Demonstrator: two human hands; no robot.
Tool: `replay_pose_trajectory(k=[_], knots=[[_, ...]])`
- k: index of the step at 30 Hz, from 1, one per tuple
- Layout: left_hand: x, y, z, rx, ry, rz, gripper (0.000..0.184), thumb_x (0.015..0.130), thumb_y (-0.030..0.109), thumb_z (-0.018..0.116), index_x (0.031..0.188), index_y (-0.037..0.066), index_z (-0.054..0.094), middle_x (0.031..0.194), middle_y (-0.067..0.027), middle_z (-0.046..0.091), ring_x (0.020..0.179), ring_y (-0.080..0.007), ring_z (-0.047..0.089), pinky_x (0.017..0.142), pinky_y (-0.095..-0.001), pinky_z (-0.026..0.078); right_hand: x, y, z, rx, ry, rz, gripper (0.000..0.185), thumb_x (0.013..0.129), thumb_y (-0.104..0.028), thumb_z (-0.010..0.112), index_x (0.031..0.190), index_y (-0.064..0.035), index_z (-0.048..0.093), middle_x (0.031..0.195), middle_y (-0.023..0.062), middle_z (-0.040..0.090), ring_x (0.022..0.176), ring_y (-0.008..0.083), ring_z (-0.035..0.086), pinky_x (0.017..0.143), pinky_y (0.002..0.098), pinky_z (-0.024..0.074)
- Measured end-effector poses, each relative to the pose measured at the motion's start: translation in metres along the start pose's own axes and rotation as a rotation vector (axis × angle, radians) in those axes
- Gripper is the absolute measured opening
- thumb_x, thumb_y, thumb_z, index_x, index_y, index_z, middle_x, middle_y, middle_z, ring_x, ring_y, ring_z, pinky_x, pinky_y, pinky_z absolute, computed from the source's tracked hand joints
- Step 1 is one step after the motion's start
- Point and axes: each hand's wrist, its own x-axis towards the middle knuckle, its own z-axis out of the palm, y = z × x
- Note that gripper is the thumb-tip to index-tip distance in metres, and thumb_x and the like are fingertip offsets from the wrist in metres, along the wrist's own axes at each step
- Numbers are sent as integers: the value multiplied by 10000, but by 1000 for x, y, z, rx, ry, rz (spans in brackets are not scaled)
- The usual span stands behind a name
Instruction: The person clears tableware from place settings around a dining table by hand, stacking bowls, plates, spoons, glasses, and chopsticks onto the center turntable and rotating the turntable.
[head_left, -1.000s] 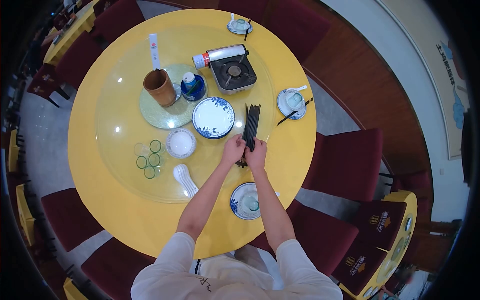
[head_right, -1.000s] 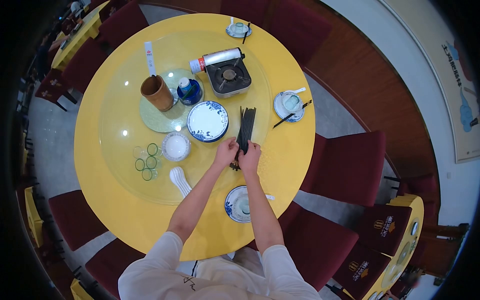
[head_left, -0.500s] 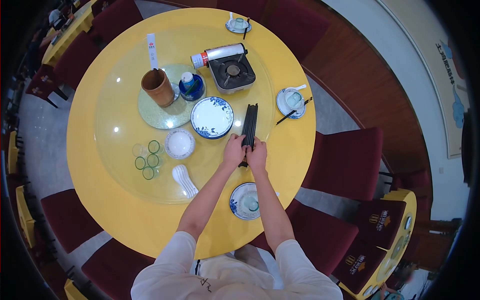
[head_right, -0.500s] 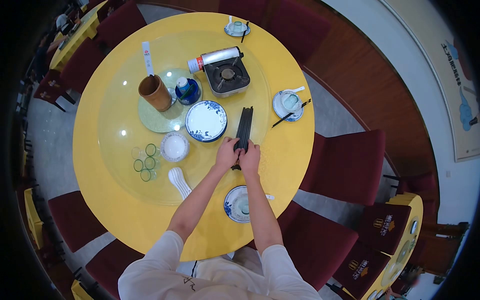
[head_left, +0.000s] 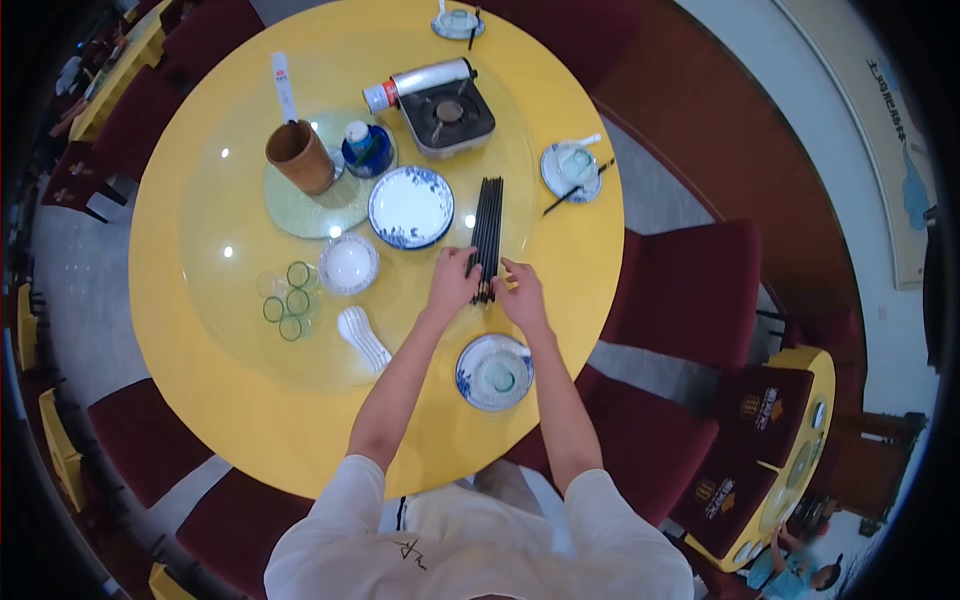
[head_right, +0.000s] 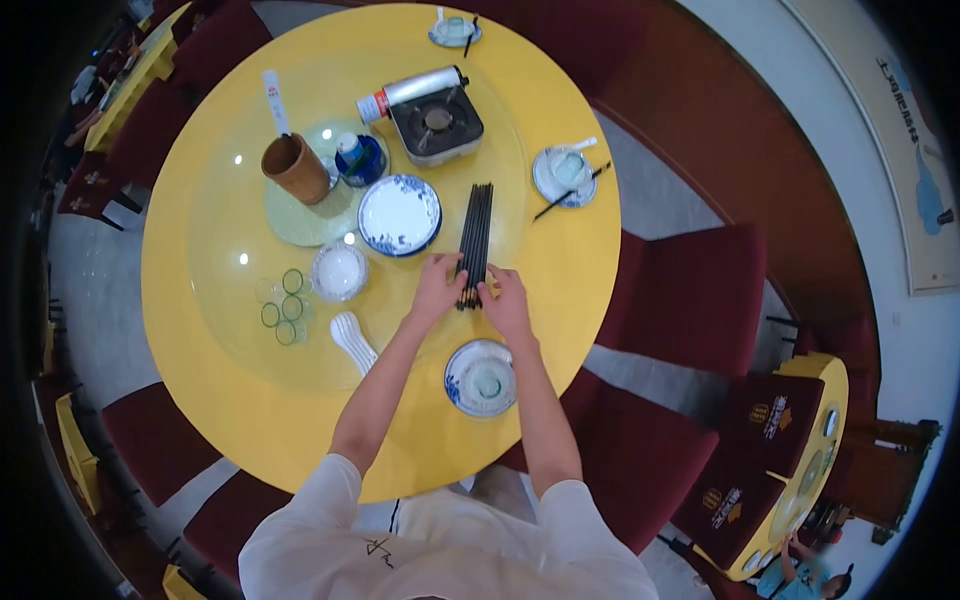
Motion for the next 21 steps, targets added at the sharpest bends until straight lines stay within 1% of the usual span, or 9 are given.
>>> replay_pose_trajectory(k=[2,3,6,9,10,11,15,18,21], knots=[[-19,14,-23,-133,-53,-120,304,837,133,672,1107,-3,641,1015,-151,620,819,-257,630,742,-339,528,-31,-13,-33,106,-14,82,335,811,-76,696,1133,-8,636,1019,177,609,832,270,638,692,351,534],[-35,3,-25,-186,-61,-147,280,841,145,697,1077,3,650,992,-116,653,752,-180,626,683,-291,525,-50,-16,-50,123,5,121,314,809,-69,697,1112,-9,640,998,170,615,802,254,639,665,345,533],[-90,22,-55,-320,-181,-384,283,845,154,709,1078,3,655,1015,-96,667,738,-144,619,669,-286,523,-116,-5,-84,6,-30,206,294,799,-64,703,1082,-12,644,976,161,614,809,247,635,673,348,529],[-151,19,-51,-293,-219,-445,310,829,156,734,1081,-6,652,1033,-94,667,735,-135,614,670,-282,521,-171,-1,-94,-152,-116,197,310,781,-64,711,1080,-20,640,978,155,602,871,265,620,734,361,519],[-167,19,-45,-285,-217,-436,324,823,158,739,1086,-9,650,1022,-98,662,729,-138,613,669,-280,519,-180,0,-93,-195,-144,174,319,775,-63,714,1081,-23,638,979,153,598,893,272,614,757,366,515],[-185,22,-37,-276,-214,-430,338,817,160,745,1092,-12,648,1011,-103,658,724,-141,613,668,-278,518,-189,0,-90,-164,-195,211,423,755,-64,723,1161,-46,607,1034,157,574,943,293,595,826,379,499],[-217,46,-19,-300,-170,-438,391,797,166,763,1115,-22,635,966,-122,635,716,-151,611,660,-276,515,-191,-26,-76,-54,-288,126,568,762,-96,725,1294,-72,525,1149,169,518,961,314,596,846,383,508],[-221,53,-14,-227,-114,-399,418,800,171,759,1141,-26,620,943,-130,616,719,-155,617,646,-279,517,-180,-44,-63,-161,-326,9,536,765,-134,732,1263,-63,545,1162,171,513,953,334,605,820,398,519],[-220,62,-17,-52,-36,-332,407,826,197,744,1125,-47,615,932,-117,629,730,-149,626,646,-284,523,-174,-29,-49,-221,-338,47,509,766,-164,735,1233,-57,563,1166,173,520,933,348,611,802,419,524]])
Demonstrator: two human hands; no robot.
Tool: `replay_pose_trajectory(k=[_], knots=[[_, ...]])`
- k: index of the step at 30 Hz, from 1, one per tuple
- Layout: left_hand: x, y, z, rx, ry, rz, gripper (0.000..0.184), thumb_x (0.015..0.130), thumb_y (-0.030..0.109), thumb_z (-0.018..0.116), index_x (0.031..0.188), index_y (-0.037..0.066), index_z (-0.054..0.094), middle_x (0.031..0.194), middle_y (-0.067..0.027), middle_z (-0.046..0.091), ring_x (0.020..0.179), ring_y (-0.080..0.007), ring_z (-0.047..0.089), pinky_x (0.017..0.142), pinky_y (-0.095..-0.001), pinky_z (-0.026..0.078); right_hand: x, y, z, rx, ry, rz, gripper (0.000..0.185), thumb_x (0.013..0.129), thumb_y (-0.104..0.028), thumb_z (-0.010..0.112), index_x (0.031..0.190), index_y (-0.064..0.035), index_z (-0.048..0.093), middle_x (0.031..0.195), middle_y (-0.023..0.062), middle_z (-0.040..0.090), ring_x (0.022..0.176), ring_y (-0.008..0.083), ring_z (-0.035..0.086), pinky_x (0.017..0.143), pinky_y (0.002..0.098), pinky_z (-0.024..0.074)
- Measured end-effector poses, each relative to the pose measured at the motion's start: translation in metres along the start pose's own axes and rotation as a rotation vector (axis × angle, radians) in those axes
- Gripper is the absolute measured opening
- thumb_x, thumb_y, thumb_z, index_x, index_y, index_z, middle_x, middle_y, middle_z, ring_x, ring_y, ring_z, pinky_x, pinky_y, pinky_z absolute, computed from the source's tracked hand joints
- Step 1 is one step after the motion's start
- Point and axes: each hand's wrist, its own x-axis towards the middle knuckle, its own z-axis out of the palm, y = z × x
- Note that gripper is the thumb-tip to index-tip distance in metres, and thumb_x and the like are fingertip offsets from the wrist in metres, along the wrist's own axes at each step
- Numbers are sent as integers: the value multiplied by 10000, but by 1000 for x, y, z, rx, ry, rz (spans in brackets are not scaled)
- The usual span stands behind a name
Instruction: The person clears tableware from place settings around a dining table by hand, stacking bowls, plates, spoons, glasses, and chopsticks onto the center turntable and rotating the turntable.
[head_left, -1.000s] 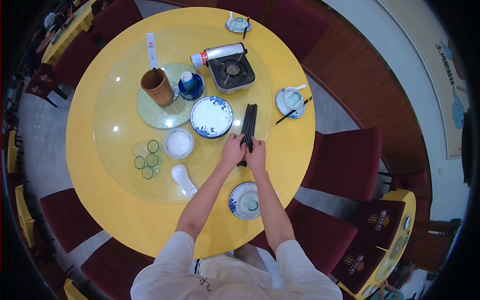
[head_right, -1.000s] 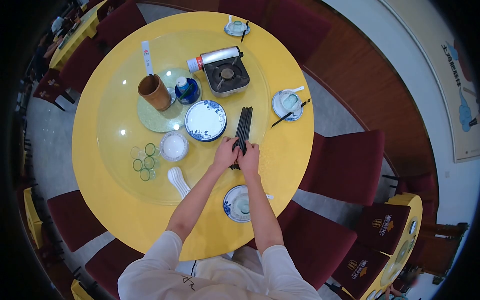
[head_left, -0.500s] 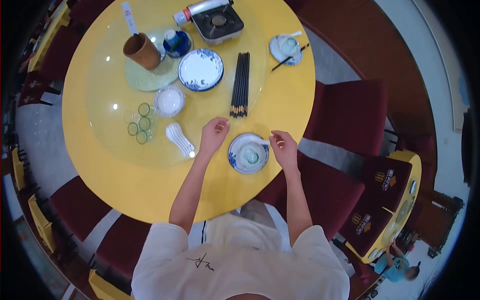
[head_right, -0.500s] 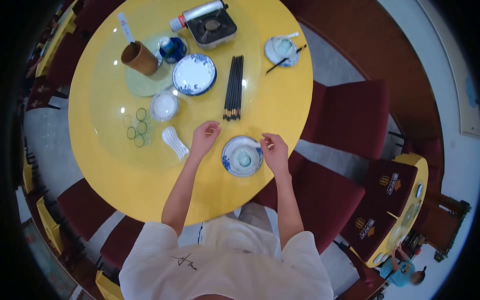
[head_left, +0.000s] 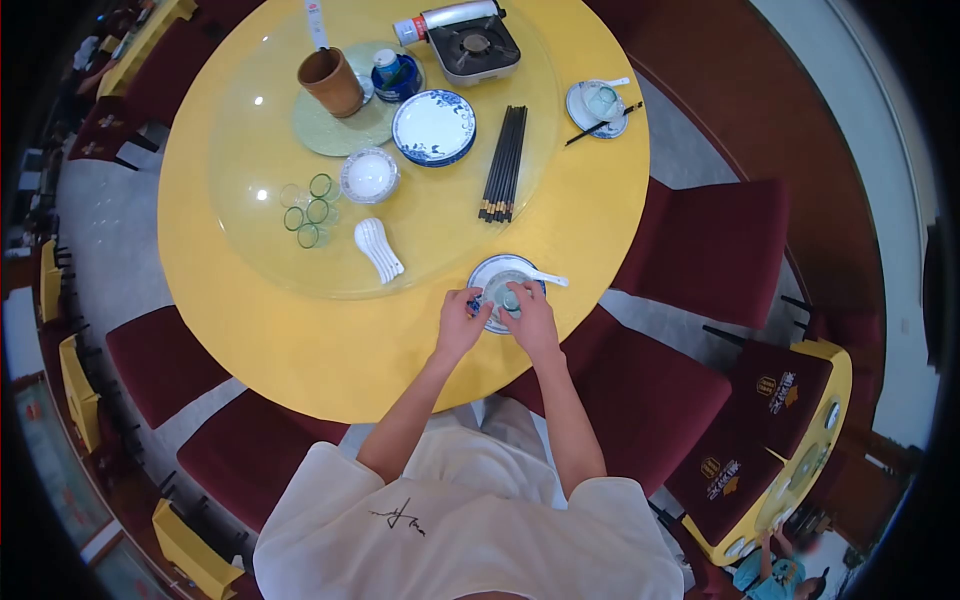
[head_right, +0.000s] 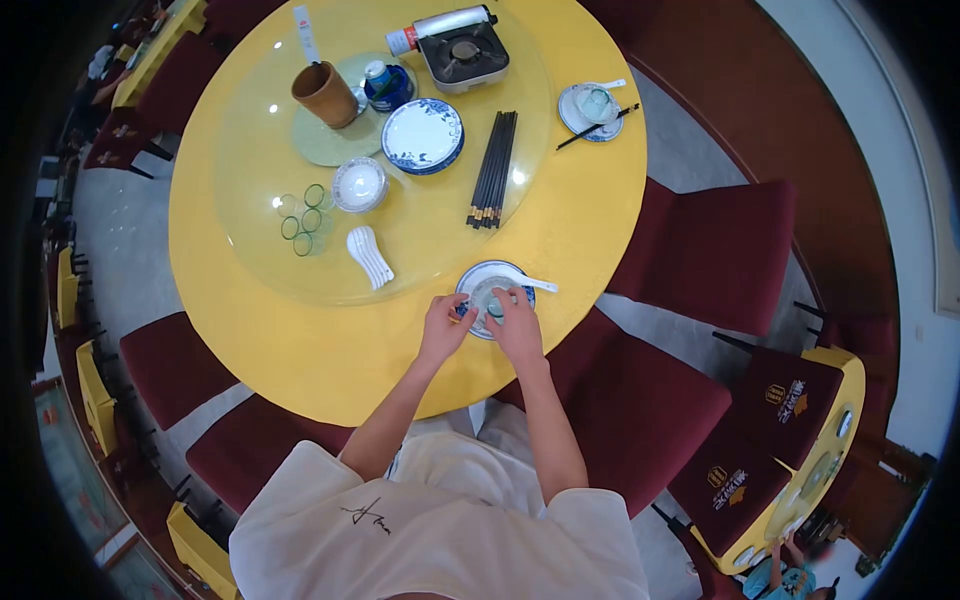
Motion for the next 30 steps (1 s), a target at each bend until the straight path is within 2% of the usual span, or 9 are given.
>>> replay_pose_trajectory(k=[3,6,9,12,15,18,21,24,30], knots=[[0,-1,-3,-446,-174,-409,422,837,262,736,1107,-41,624,950,-129,657,796,-164,647,697,-270,521,-7,-4,-1,63,141,-55,468,756,-142,742,1183,-45,577,1136,166,554,893,320,636,750,386,544],[-2,36,-39,-1074,-276,-713,448,868,278,713,1150,-52,603,976,-98,663,861,-158,652,729,-260,529,-23,-50,-2,418,232,-28,437,716,-106,782,1099,-27,589,1064,143,596,841,271,658,657,315,554],[-6,45,-88,-1080,-186,-641,396,863,202,726,1165,-18,597,993,-72,665,881,-136,649,747,-261,538,-25,-74,22,512,224,-52,441,713,-125,803,1087,-30,591,1059,130,610,874,273,645,697,333,542],[-12,16,-136,-870,38,-496,455,828,155,756,1200,-27,567,1034,-90,657,911,-138,644,760,-279,543,-12,-108,53,374,112,-186,454,738,-144,791,1129,-40,585,1091,145,621,986,298,621,795,360,523],[-7,-23,-189,-720,239,-382,545,768,149,803,1211,-38,548,1082,-103,641,942,-153,637,765,-280,542,5,-153,84,360,44,-299,429,763,-141,771,1139,-27,599,1127,130,634,994,263,633,798,340,547],[17,-53,-220,-279,391,-254,598,726,158,828,1212,-41,543,1096,-114,633,961,-177,633,766,-300,545,22,-164,103,454,-6,-251,418,780,-127,753,1158,-30,604,1148,132,626,1013,250,629,789,338,550],[50,-54,-231,-76,455,-75,614,699,191,828,1212,-3,552,1081,-97,628,1008,-224,603,810,-352,506,24,-157,96,412,12,-159,387,785,-108,737,1146,-44,612,1136,148,622,1028,267,622,771,349,551],[76,-39,-247,485,411,170,601,693,219,802,1215,41,564,1100,-82,606,1062,-261,538,875,-390,421,15,-124,90,384,62,-39,321,805,-78,716,1113,-37,634,1083,126,639,995,223,630,762,319,552],[100,-51,-262,615,191,209,590,676,234,786,1217,121,579,1188,-63,551,1140,-280,438,930,-454,333,-10,-79,85,547,199,186,225,845,-36,674,1065,1,642,1024,91,662,938,147,631,740,274,545]])
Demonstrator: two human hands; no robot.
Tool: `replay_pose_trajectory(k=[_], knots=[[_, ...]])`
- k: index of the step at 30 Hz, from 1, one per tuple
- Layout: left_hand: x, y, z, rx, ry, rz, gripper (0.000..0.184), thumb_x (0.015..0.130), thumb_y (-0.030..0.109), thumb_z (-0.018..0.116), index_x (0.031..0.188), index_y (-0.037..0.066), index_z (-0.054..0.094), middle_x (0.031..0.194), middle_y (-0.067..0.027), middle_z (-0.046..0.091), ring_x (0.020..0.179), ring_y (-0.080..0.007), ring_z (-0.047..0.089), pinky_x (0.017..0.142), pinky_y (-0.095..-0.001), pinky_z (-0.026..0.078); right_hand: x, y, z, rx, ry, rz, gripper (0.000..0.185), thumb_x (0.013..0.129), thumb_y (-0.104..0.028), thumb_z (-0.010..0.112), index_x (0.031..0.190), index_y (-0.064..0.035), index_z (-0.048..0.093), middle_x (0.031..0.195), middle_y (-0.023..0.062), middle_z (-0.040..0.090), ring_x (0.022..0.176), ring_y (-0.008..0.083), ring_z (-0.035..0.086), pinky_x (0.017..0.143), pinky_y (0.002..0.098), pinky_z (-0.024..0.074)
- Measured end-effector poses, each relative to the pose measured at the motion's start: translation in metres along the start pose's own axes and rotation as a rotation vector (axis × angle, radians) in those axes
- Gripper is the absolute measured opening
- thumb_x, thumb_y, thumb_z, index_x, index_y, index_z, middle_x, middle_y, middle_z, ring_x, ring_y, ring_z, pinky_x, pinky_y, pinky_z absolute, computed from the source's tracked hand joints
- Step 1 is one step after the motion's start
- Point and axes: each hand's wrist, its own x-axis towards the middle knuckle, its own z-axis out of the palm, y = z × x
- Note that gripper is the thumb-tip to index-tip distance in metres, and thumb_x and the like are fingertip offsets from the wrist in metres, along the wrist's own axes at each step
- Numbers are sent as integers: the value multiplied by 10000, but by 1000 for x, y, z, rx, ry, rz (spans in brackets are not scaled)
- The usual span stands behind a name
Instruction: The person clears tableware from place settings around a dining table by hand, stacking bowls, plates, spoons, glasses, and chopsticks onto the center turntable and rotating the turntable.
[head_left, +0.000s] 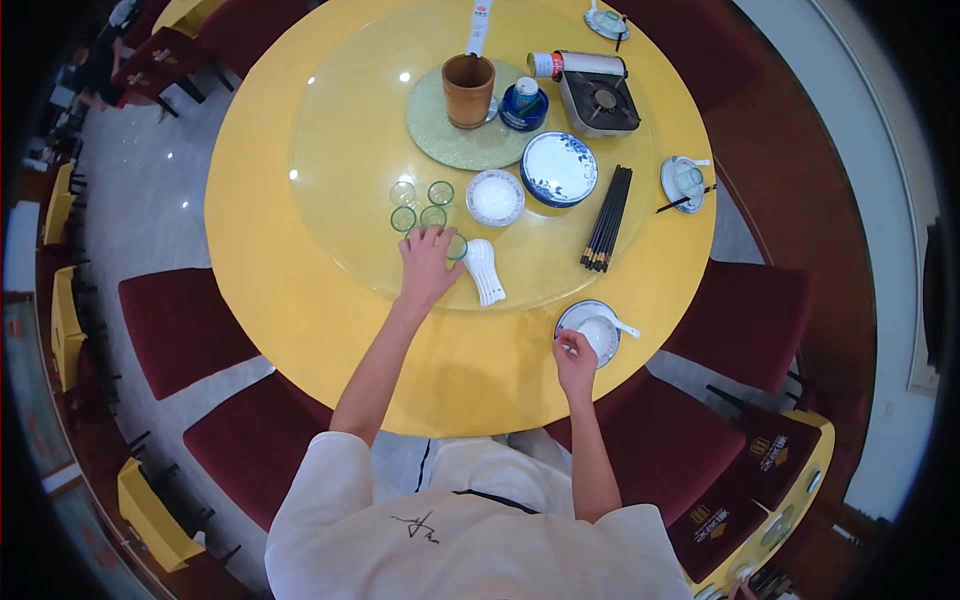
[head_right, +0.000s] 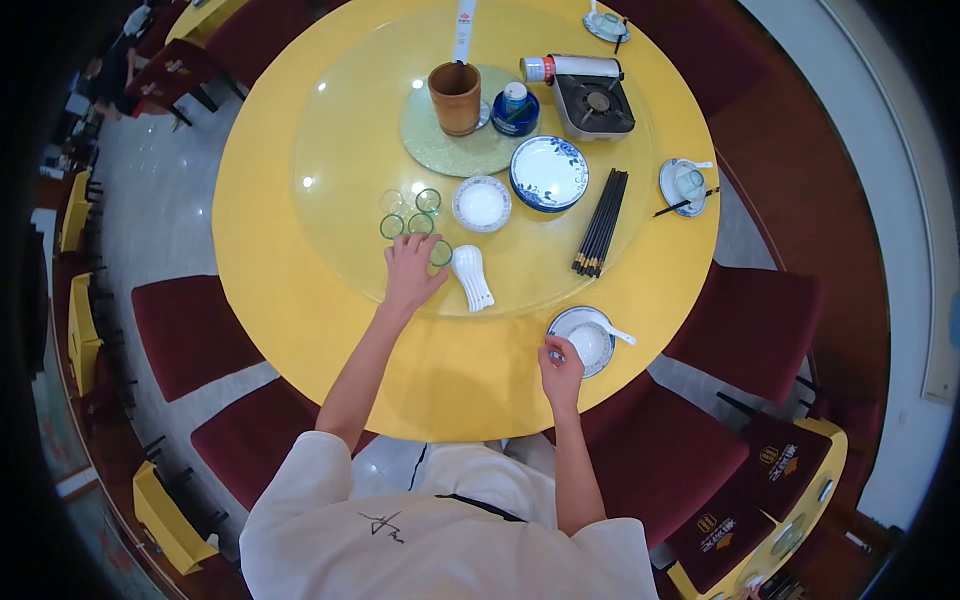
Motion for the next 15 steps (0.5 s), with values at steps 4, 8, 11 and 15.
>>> replay_pose_trajectory(k=[4,8,11,15], knots=[[8,-14,-5,80,-72,61,558,669,264,798,1188,180,612,1288,-91,470,1209,-342,372,983,-521,292,-12,11,-4,1,48,24,206,854,-34,664,1055,8,644,1003,85,674,914,138,635,745,266,538],[10,-19,-3,154,-71,68,541,666,296,807,1171,207,633,1386,-118,362,1267,-397,299,1038,-571,239,-17,22,-5,30,68,26,189,857,-32,660,1040,13,646,993,87,676,905,137,637,745,268,537],[12,-24,0,180,-52,78,543,665,311,808,1170,211,636,1418,-123,331,1288,-409,276,1060,-596,210,-14,22,-5,30,81,18,180,856,-29,659,1030,14,648,991,87,675,901,138,637,746,267,536],[15,-28,2,212,-25,106,560,665,327,805,1184,213,630,1446,-130,315,1316,-418,252,1077,-622,174,-8,27,-7,81,106,-12,174,855,-33,661,1025,3,654,987,79,674,898,137,639,741,265,534]])
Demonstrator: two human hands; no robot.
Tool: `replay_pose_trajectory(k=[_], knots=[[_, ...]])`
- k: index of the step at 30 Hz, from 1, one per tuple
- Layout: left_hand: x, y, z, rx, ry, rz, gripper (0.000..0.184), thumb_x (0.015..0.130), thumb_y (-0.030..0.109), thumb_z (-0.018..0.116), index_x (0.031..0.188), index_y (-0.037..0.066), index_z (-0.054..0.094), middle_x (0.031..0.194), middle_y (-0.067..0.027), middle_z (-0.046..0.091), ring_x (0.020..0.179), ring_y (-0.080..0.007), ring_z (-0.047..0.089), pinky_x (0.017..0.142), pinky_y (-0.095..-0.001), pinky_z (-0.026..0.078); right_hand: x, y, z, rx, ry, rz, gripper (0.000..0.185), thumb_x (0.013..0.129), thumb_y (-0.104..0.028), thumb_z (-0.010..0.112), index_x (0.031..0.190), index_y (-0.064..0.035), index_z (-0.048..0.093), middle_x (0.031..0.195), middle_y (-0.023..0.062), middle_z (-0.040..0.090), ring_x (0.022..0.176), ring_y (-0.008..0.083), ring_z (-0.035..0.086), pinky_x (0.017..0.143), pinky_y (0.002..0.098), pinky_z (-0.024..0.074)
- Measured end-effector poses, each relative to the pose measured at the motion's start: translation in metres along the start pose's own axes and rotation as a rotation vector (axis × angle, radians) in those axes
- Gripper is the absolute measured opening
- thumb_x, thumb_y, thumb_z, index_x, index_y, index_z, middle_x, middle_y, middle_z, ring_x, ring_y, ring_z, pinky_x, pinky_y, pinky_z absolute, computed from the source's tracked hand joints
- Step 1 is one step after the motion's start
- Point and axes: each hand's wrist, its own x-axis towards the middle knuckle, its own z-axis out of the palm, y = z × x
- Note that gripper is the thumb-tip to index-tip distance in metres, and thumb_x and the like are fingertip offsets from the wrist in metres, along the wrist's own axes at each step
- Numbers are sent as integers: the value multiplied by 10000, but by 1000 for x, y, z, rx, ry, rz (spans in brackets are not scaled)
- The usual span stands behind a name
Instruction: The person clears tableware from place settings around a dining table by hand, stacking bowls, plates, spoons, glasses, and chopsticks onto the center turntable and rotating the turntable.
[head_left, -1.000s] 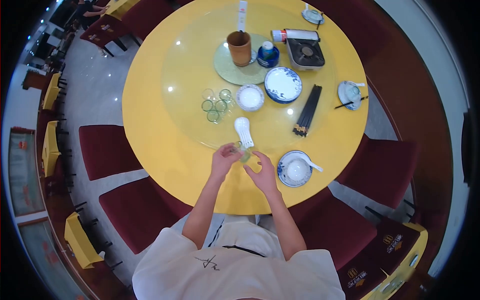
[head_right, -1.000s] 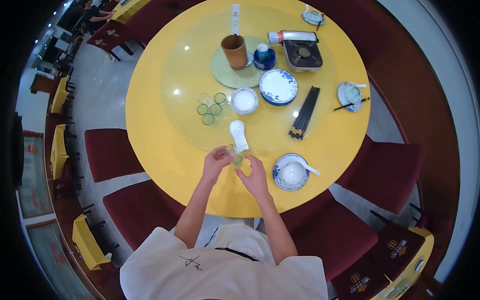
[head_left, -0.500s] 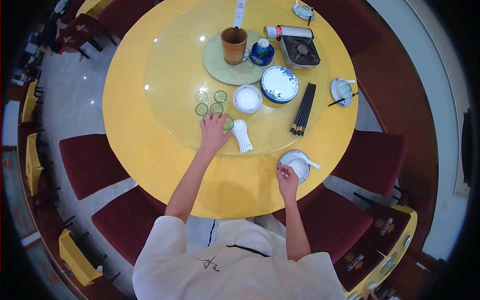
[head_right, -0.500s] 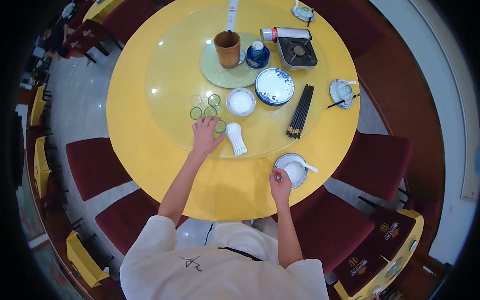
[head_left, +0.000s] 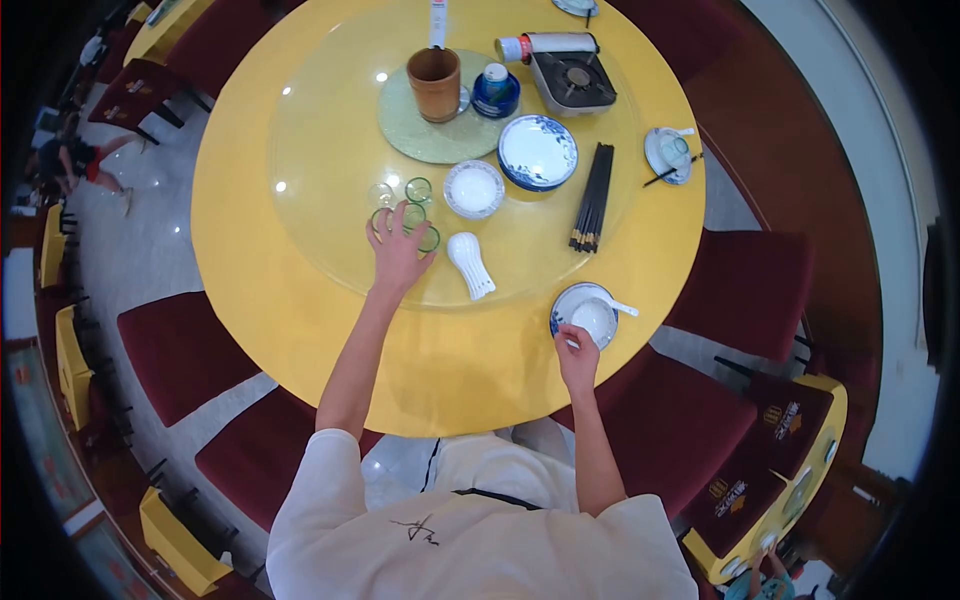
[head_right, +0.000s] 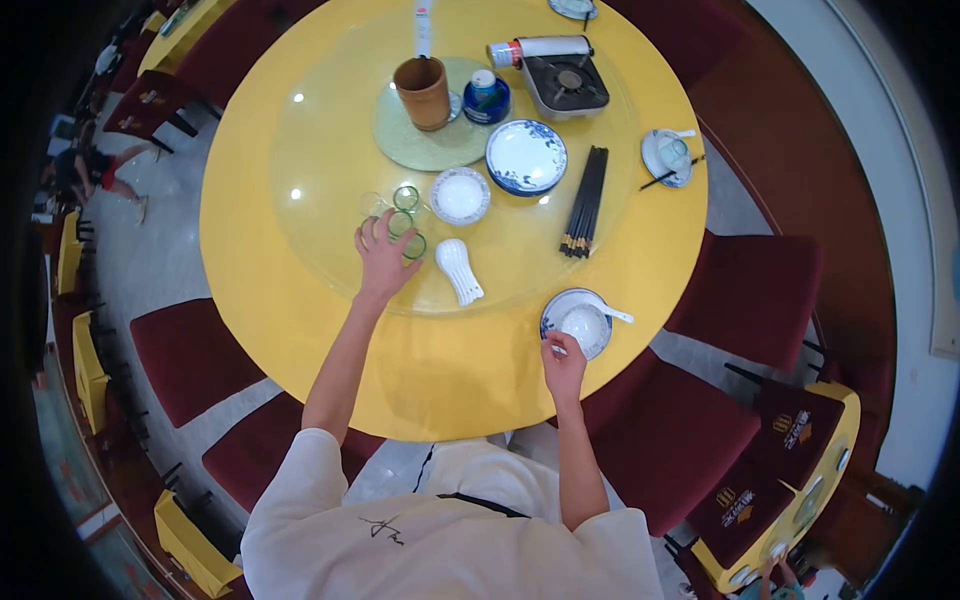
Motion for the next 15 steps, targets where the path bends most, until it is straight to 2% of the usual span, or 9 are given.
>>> replay_pose_trajectory(k=[6,8,9,12,13,14,15], knots=[[4,-8,21,52,35,-9,599,673,328,800,1223,201,601,1476,-145,294,1345,-429,229,1079,-640,165,6,5,-33,-97,56,14,200,852,-37,676,1044,10,642,995,67,660,917,130,628,753,262,544],[6,7,4,19,72,2,585,691,297,798,1227,179,596,1476,-148,296,1339,-437,233,1077,-622,196,11,7,-48,-157,96,2,201,851,-37,676,1046,4,644,991,66,658,912,130,630,752,263,546],[4,15,-1,4,92,3,579,700,282,796,1229,168,593,1476,-150,297,1337,-441,235,1076,-613,212,15,5,-57,-186,136,-28,212,818,-42,682,1027,-10,657,985,105,648,887,178,637,703,278,535],[-13,47,3,-249,155,25,544,726,220,789,1224,131,590,1447,-156,348,1323,-429,268,1075,-552,262,33,-4,-86,-431,142,-144,260,799,-49,686,1052,-8,642,1001,129,633,900,212,629,690,309,538],[-23,65,6,-344,117,46,508,745,200,770,1211,107,593,1372,-178,428,1256,-420,361,1037,-518,322,41,3,-95,-586,149,-235,302,785,-71,693,1076,-19,635,1023,145,621,926,231,619,687,338,537],[-36,88,10,-435,77,67,472,764,180,751,1198,82,595,1297,-200,508,1188,-411,453,1000,-484,382,47,10,-101,-596,148,-192,309,784,-77,694,1081,-19,633,1014,146,626,904,233,626,687,342,537],[-47,111,16,-665,-49,20,445,777,180,745,1182,61,604,1213,-183,567,1102,-375,524,947,-447,432,54,14,-103,-603,147,-151,316,783,-83,695,1086,-19,631,1005,147,631,883,234,633,687,346,536]])
